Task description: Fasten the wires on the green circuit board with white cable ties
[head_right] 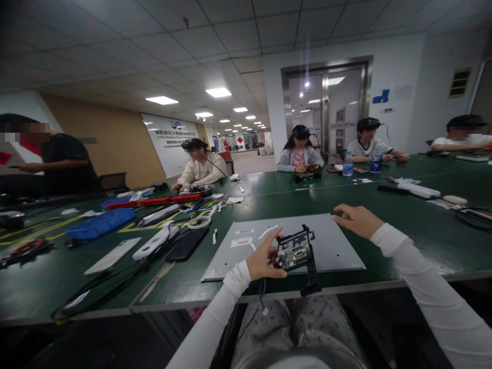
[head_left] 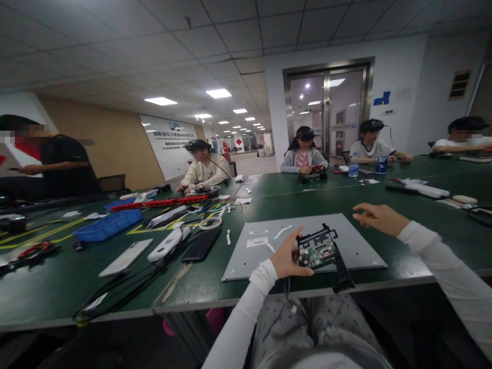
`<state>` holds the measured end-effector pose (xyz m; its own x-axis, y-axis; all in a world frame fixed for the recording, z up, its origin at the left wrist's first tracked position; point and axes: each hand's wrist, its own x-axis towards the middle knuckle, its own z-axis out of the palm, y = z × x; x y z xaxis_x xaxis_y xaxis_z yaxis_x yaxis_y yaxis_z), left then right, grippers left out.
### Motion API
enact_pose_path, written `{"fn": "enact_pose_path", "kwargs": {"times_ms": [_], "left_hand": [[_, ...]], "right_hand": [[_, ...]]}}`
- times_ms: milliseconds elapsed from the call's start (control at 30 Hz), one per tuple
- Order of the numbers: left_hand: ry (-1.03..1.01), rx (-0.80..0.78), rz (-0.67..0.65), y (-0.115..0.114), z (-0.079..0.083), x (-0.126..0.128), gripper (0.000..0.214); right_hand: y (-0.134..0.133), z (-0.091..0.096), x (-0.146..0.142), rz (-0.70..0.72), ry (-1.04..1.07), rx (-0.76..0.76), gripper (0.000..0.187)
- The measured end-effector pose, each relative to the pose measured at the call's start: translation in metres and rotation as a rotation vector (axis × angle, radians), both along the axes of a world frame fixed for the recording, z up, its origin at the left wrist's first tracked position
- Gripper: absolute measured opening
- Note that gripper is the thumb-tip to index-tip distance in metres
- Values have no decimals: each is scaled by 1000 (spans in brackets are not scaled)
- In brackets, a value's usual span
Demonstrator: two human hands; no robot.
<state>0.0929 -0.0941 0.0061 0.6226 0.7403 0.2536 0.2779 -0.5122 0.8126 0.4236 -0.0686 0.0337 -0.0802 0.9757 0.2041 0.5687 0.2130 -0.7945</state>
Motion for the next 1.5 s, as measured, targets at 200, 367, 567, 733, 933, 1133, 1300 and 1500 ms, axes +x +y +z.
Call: {"fn": "enact_pose_path", "kwargs": {"times_ms": [200,367,567,733,933,1133,1300,1500], "left_hand": [[106,177,19,3,10,10,111],[177,353,80,15,22,23,113],[148,357,128,45,44,25,104],[102,279,316,85,47,1,61],[101,229,638,121,4,-48,26],[250,227,754,125,-42,-69,19],[359,265,728,119,-45,-68,19],[356,274,688,113,-42,-66,18]], "right_hand": [[-6,-21,-63,304,273,-292,63],[21,-34,-92,235,585,-262,58],[58,-25,-97,134,781,-117,47],[86,-46,-99,-16,754,-42,31],[104,-82,-99,-133,621,-99,24],[107,-96,-99,-174,449,-41,31],[105,-101,-107,-228,266,41,28],[99,-105,-112,-237,-36,94,28]]}}
